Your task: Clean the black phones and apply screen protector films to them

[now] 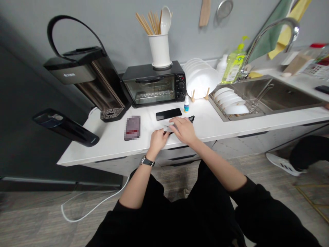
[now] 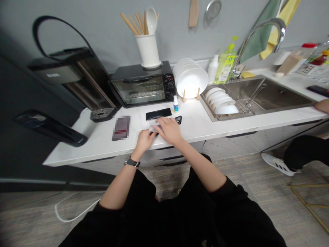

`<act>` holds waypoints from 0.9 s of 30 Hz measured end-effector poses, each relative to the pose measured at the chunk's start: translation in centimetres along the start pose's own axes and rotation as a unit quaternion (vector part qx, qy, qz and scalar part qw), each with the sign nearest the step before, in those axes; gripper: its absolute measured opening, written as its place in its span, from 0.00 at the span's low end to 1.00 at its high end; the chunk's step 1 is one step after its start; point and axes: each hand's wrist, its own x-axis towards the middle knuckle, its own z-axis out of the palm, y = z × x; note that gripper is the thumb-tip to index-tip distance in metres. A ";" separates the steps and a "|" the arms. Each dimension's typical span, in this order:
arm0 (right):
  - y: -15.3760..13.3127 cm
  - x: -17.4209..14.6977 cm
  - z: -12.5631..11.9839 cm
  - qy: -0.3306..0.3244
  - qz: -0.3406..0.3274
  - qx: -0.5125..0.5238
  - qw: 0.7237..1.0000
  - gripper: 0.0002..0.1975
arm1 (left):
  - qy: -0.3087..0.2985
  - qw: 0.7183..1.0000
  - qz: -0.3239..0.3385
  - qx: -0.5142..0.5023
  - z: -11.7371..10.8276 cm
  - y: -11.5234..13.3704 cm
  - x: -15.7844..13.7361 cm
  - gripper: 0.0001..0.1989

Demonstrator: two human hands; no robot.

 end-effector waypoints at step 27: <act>-0.5 4.0 1.4 -0.108 0.001 -0.161 0.981 0.33 | 0.009 1.000 -0.012 0.005 0.6 -0.5 0.2 0.11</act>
